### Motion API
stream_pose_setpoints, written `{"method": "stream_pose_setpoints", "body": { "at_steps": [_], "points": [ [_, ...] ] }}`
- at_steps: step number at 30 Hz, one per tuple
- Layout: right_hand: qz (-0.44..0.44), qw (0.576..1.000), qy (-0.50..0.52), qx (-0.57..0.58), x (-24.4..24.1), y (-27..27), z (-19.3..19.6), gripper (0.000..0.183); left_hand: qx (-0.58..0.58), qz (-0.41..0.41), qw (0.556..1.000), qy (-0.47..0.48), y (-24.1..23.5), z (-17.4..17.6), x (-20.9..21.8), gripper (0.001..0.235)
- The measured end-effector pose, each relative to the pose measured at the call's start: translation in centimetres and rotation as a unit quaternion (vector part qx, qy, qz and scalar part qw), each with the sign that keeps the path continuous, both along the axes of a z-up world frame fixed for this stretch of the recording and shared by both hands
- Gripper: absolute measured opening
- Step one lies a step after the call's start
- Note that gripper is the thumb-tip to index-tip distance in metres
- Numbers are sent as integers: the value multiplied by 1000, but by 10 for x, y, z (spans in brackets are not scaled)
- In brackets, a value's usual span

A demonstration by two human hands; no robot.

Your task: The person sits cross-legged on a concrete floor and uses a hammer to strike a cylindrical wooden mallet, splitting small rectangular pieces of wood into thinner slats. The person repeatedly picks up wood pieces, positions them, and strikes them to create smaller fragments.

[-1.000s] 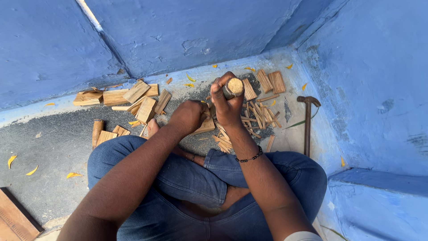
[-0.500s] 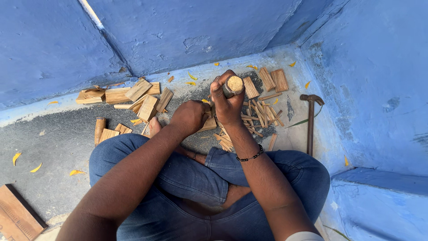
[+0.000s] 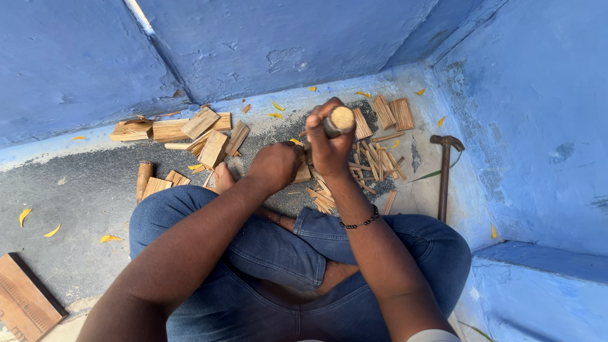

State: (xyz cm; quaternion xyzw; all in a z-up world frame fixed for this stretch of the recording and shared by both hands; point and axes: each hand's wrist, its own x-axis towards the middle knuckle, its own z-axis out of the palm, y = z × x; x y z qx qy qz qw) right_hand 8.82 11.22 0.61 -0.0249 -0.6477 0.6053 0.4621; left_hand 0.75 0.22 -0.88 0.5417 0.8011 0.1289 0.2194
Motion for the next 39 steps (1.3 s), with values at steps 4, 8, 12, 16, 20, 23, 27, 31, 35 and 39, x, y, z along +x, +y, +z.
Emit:
{"method": "stream_pose_setpoints", "body": {
  "at_steps": [4, 8, 12, 16, 20, 23, 27, 31, 35, 39],
  "points": [
    [8, 998, 57, -4, 11, 7, 18, 30, 128, 8, 992, 18, -2, 3, 3, 19],
    [-1, 999, 21, -25, 16, 2, 12, 29, 162, 34, 986, 2, -6, -14, 11, 17],
    [-14, 1000, -11, -22, 2, 0, 5, 29, 115, 15, 993, 24, -2, -20, 5, 17],
    [5, 998, 51, 24, 16, 0, 20, 23, 157, 20, 987, 27, -2, -7, 5, 23],
    [-1, 999, 43, 1, 13, 2, 13, 24, 146, 42, 988, 0, 0, -13, 6, 21],
    [-15, 1000, -8, 7, -1, -5, -1, 24, 123, 37, 992, -3, 1, -24, 1, 21],
    [-16, 999, 16, 46, 9, -7, 4, 26, 141, 37, 989, -2, 0, -16, 4, 19],
    [17, 999, 38, 23, 23, 1, 13, 26, 164, 65, 984, -16, 2, -3, 6, 19],
    [-19, 1000, 3, 20, -2, -2, -15, 26, 70, 34, 997, -6, 3, -12, 3, 17],
    [2, 1000, 24, -15, 10, -4, -18, 24, 131, 43, 990, -13, -3, -12, 7, 20]
  ]
}}
